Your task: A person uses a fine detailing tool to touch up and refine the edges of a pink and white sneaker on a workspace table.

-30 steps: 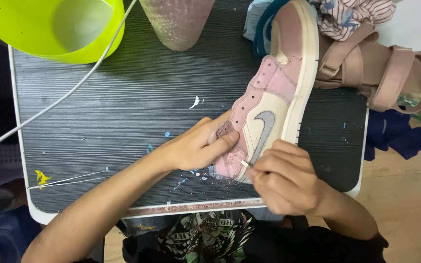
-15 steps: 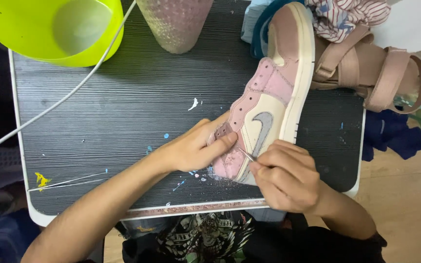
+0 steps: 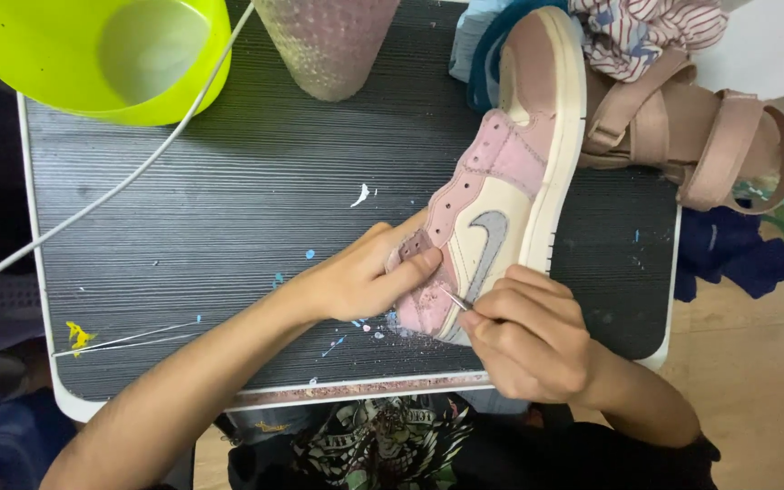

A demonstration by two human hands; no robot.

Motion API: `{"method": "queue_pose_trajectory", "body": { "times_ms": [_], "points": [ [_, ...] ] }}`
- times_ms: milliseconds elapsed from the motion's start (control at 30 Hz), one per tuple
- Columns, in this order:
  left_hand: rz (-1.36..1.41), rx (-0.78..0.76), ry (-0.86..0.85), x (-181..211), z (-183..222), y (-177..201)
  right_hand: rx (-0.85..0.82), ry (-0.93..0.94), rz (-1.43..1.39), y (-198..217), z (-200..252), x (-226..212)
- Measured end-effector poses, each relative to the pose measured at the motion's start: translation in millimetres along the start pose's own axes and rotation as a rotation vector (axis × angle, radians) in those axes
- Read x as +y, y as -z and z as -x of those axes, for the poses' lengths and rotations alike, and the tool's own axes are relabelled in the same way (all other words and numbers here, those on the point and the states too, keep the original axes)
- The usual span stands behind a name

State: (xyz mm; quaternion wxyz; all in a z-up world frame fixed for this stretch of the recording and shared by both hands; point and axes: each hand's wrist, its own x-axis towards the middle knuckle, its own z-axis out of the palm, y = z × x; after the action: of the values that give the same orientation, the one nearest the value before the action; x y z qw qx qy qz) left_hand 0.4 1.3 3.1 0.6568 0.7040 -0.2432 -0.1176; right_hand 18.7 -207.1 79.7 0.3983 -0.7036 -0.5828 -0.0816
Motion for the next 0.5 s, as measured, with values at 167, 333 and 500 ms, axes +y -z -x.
{"method": "queue_pose_trajectory", "body": {
  "times_ms": [167,333,500],
  "points": [
    [-0.013,0.010,-0.010,2,-1,1,-0.021,-0.006,0.026,3,-1,0],
    [0.121,0.077,-0.062,-7,-2,-3,0.165,-0.029,-0.014,-5,5,4],
    [-0.010,0.013,-0.016,-5,0,-2,-0.017,-0.032,0.038,2,4,-1]
  ]
}}
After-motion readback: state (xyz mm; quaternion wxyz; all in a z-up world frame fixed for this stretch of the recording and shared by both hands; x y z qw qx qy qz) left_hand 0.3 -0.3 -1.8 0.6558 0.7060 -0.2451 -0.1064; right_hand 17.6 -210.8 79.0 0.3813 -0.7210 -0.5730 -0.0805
